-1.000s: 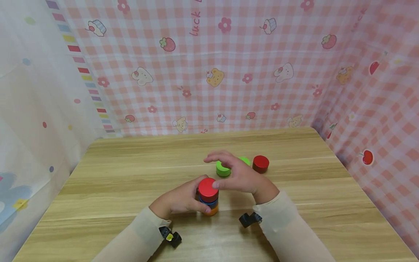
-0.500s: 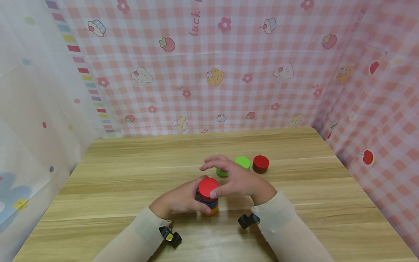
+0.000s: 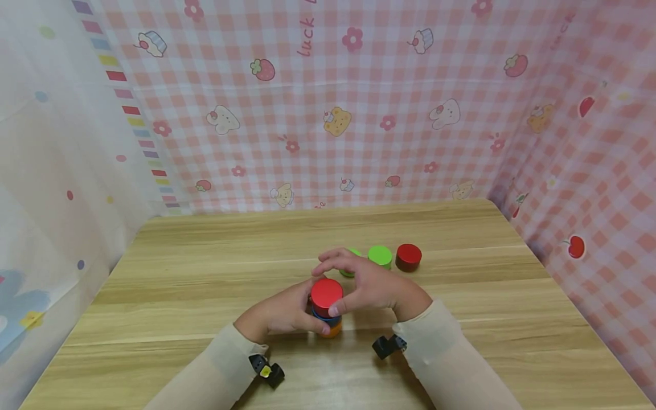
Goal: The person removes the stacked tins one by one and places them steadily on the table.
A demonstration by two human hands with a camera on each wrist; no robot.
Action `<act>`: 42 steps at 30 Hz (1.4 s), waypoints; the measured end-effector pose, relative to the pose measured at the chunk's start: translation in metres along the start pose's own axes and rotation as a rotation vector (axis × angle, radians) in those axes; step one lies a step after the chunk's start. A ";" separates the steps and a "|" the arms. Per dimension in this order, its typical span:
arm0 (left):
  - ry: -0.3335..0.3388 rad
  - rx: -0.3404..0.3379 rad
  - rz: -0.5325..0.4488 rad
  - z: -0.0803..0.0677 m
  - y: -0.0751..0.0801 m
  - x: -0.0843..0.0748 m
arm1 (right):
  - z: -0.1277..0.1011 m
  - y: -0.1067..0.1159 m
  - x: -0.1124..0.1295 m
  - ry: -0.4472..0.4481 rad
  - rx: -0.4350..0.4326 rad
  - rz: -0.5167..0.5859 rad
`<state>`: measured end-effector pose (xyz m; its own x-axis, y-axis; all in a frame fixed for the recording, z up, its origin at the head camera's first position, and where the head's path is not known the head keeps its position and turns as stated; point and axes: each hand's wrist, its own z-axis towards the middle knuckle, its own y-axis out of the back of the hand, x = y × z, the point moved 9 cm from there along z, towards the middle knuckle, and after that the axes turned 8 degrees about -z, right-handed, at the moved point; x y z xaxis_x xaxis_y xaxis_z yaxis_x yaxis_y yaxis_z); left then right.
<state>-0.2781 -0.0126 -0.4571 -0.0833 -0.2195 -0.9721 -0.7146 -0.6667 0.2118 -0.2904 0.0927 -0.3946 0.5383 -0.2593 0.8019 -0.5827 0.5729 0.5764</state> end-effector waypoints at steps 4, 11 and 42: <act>-0.008 0.009 -0.030 0.000 0.000 0.000 | 0.000 -0.003 -0.001 -0.030 0.026 0.003; -0.020 0.019 -0.060 0.001 0.000 0.000 | -0.001 -0.006 -0.003 -0.073 0.056 -0.009; 0.015 -0.006 0.001 0.002 0.000 0.002 | -0.002 0.002 0.005 -0.001 -0.001 -0.013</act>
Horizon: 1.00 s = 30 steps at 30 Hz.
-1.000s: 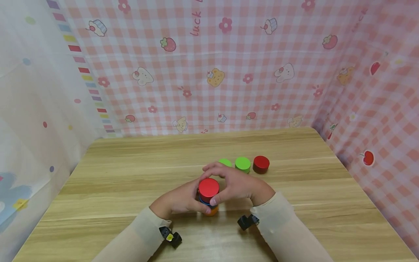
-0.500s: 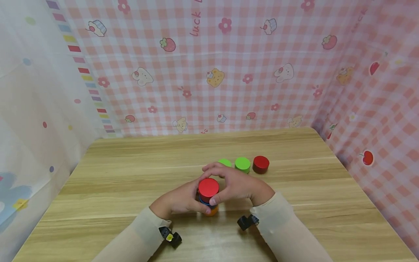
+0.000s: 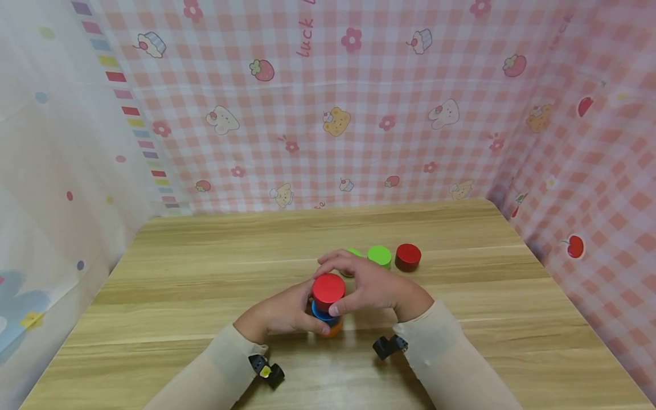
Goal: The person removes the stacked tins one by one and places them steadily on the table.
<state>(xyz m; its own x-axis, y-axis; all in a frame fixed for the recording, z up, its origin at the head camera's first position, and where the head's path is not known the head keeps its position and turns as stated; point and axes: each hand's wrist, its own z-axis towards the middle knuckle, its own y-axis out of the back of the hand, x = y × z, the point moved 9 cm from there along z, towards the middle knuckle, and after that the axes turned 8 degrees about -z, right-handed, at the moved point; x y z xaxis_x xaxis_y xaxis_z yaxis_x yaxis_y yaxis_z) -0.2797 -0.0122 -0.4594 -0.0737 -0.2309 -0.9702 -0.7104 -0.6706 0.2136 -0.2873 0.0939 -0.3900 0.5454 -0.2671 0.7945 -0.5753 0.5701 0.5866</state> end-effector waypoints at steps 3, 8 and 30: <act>0.004 -0.008 0.026 0.000 0.001 0.000 | -0.001 0.003 0.001 0.006 -0.014 -0.021; 0.006 -0.003 0.038 0.001 0.000 0.001 | -0.002 0.008 0.002 0.004 -0.026 -0.036; 0.025 -0.022 0.054 -0.001 0.002 0.002 | -0.010 0.024 -0.008 -0.018 -0.068 -0.013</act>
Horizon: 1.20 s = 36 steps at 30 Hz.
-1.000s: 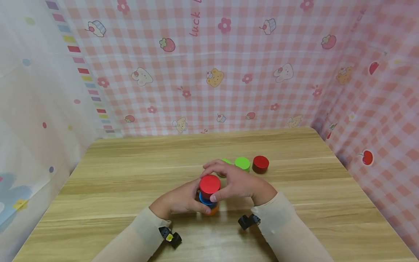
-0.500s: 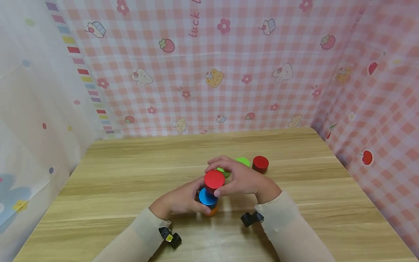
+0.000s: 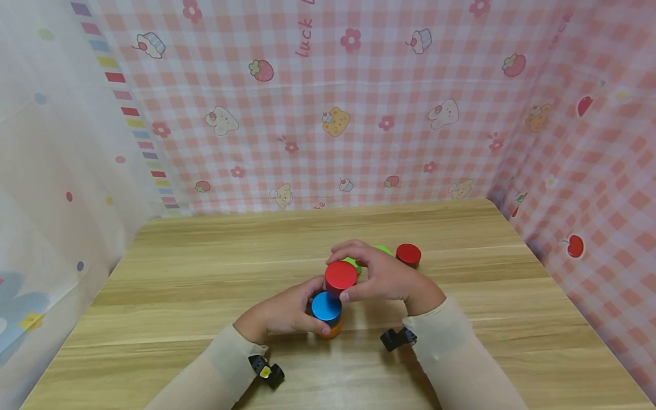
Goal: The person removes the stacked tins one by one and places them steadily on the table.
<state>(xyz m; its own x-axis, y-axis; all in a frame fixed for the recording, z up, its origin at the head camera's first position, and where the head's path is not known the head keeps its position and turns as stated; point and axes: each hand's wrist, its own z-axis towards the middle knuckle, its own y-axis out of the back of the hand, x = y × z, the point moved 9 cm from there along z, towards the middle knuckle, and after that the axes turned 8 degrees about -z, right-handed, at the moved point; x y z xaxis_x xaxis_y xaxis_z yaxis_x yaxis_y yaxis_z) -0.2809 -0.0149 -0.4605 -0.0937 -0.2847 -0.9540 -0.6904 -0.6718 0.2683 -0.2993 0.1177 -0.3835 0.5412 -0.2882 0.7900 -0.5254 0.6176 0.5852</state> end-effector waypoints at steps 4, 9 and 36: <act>0.005 -0.001 0.010 0.000 0.000 0.001 | -0.001 0.002 0.000 -0.009 -0.013 -0.009; 0.011 -0.003 0.015 0.000 0.000 0.002 | -0.001 0.005 0.000 -0.028 -0.031 -0.030; 0.007 -0.010 0.027 0.000 0.000 0.001 | -0.009 0.029 -0.014 -0.099 -0.132 -0.098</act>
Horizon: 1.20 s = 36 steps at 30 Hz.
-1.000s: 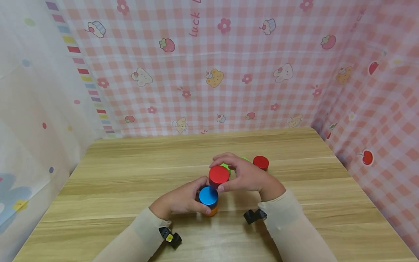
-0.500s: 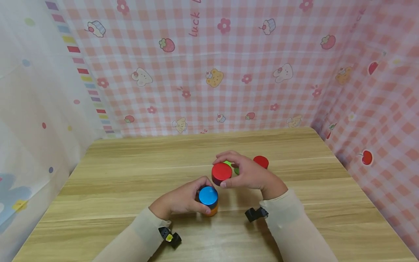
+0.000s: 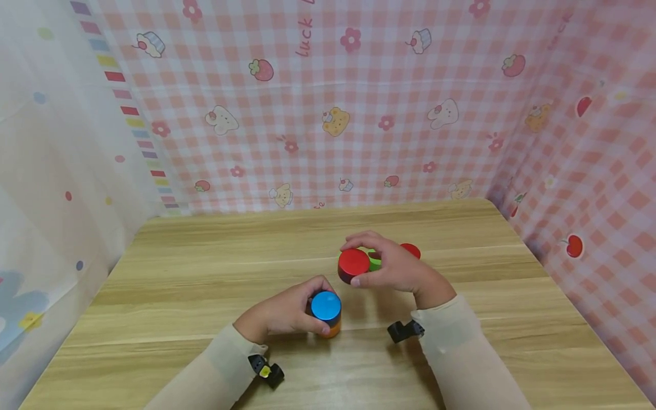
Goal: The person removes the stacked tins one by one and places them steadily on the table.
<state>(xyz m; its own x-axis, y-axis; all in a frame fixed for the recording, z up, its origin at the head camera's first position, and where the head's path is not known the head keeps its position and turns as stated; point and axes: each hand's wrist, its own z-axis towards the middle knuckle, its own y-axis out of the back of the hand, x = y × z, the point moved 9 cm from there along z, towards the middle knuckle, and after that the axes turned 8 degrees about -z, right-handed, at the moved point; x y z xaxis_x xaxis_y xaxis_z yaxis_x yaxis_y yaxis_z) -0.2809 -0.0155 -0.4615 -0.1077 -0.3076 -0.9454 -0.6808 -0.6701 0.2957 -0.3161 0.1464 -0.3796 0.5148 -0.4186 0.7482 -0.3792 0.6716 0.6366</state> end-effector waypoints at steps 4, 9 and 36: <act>-0.001 0.000 0.002 0.000 0.000 -0.001 | 0.000 0.003 -0.005 0.003 -0.009 0.013; 0.003 0.000 0.002 0.000 0.000 0.000 | 0.001 0.005 -0.009 0.001 -0.010 0.022; 0.007 0.005 0.010 0.000 0.000 0.000 | -0.005 0.021 -0.021 -0.036 -0.065 0.084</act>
<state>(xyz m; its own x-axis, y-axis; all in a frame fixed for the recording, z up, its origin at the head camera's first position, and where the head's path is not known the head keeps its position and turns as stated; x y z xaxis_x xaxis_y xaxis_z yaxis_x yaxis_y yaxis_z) -0.2810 -0.0153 -0.4620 -0.1094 -0.3185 -0.9416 -0.6831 -0.6641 0.3040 -0.3313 0.1724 -0.3825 0.4553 -0.3800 0.8052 -0.3681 0.7431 0.5589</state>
